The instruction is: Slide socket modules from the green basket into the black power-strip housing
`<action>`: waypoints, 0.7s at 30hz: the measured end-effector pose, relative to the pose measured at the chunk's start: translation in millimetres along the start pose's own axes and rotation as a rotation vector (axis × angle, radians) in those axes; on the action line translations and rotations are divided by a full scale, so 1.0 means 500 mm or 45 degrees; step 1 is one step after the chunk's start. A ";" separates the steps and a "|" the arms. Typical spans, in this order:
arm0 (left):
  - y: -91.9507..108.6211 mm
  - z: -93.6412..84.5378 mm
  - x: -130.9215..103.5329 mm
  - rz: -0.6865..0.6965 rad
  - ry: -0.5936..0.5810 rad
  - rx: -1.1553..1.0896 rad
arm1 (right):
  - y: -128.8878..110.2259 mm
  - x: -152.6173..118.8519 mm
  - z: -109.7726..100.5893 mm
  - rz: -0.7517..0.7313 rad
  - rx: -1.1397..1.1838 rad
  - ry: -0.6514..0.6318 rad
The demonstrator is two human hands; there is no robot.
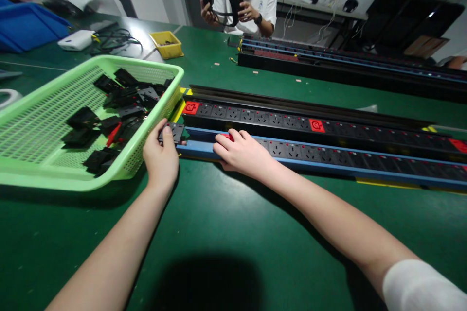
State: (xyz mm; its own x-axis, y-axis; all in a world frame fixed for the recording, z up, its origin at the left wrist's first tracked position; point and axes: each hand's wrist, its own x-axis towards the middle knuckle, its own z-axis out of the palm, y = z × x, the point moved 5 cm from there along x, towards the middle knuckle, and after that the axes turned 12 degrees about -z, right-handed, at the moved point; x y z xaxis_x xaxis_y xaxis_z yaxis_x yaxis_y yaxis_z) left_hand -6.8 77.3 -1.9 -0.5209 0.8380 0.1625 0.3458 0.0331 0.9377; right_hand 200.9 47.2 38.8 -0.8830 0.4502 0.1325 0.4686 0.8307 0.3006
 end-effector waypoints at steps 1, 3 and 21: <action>0.000 -0.001 0.000 0.001 0.017 0.017 | 0.000 0.000 0.000 -0.001 -0.001 0.001; 0.003 -0.006 -0.001 0.035 0.080 0.074 | 0.000 -0.001 -0.001 -0.003 -0.004 0.002; -0.009 0.001 0.010 0.147 0.053 0.163 | -0.001 -0.002 -0.001 0.018 0.010 0.002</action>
State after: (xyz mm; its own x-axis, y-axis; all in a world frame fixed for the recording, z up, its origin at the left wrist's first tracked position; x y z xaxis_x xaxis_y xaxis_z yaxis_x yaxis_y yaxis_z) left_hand -10.7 81.4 -5.6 -0.5032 0.8170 0.2817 0.5002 0.0095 0.8659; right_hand 201.3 46.3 38.8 -0.8763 0.4615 0.1384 0.4814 0.8268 0.2909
